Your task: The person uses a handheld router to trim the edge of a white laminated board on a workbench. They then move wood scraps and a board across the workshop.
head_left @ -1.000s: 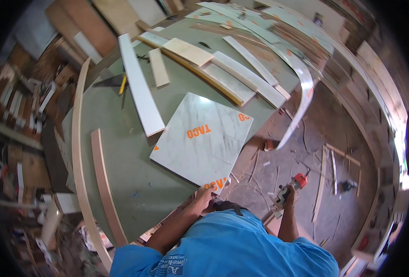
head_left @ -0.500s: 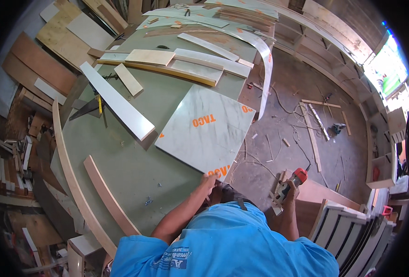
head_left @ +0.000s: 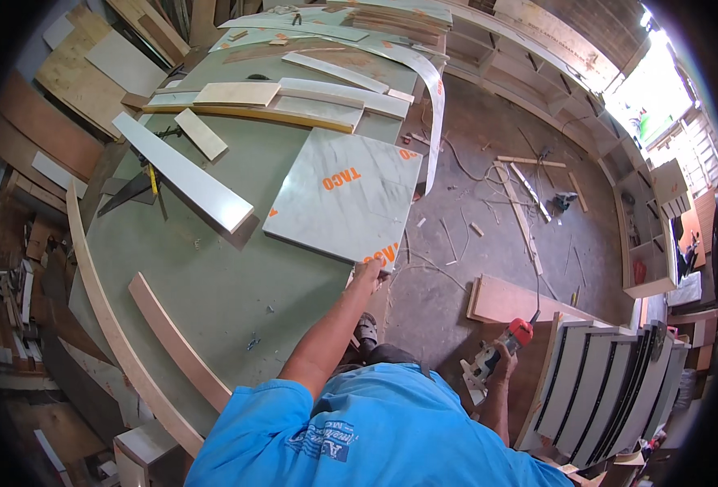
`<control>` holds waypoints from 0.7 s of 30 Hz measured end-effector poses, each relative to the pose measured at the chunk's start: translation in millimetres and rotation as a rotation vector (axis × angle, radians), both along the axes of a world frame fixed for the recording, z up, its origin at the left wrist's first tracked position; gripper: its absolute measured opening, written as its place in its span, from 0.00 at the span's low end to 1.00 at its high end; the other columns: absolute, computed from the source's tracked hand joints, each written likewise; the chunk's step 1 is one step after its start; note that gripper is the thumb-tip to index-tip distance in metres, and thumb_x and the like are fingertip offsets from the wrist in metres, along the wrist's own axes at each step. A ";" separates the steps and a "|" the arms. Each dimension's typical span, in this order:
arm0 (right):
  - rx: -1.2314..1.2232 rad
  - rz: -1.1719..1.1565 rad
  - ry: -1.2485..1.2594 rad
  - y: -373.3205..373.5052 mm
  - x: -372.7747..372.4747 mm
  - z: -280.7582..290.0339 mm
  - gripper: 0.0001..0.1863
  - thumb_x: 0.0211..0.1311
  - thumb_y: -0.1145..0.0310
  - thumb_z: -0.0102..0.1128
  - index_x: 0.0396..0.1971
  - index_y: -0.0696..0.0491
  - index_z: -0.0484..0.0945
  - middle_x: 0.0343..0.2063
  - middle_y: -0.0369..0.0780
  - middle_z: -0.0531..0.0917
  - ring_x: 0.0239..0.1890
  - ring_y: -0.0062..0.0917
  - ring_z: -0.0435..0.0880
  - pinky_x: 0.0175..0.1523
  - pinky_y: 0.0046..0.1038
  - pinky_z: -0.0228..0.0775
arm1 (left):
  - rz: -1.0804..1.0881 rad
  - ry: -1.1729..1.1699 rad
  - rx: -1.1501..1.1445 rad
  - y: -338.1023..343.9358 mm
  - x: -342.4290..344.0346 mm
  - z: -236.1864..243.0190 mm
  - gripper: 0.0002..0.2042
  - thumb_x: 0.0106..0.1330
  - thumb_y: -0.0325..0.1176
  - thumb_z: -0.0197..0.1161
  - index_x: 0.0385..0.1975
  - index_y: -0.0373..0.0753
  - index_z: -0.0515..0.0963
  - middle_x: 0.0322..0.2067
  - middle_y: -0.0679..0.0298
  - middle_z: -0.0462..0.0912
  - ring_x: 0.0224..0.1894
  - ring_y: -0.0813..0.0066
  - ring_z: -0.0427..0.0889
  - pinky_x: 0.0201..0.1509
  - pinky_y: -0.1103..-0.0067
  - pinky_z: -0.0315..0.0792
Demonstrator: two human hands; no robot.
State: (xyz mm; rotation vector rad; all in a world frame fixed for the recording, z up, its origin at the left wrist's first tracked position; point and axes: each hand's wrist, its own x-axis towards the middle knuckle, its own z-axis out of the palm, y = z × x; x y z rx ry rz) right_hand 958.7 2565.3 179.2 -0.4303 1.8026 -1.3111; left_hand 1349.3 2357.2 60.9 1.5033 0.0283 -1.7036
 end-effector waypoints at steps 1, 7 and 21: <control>0.001 0.019 0.016 -0.5 -1.9 -0.8 0.18 0.48 0.66 0.69 0.39 0.55 0.77 0.26 0.35 0.79 0.25 0.23 0.80 0.33 0.27 0.73 | 0.007 0.006 -0.009 0.0 0.7 3.6 0.17 0.64 0.38 0.67 0.43 0.33 0.72 0.30 0.56 0.80 0.23 0.67 0.80 0.22 0.74 0.77; -0.068 0.047 -0.064 -28.7 38.9 21.6 0.18 0.49 0.66 0.68 0.40 0.54 0.77 0.27 0.35 0.79 0.25 0.22 0.80 0.33 0.27 0.73 | -0.084 -0.105 -0.085 14.7 22.2 20.4 0.18 0.70 0.46 0.62 0.43 0.33 0.74 0.29 0.55 0.83 0.26 0.67 0.85 0.27 0.72 0.81; -0.391 0.224 -0.115 -161.3 80.6 96.8 0.25 0.47 0.68 0.72 0.46 0.58 0.75 0.35 0.38 0.80 0.34 0.25 0.82 0.44 0.28 0.75 | -0.447 -0.595 -0.349 44.3 133.4 118.5 0.24 0.68 0.52 0.62 0.37 0.30 0.79 0.27 0.56 0.86 0.22 0.74 0.84 0.31 0.78 0.78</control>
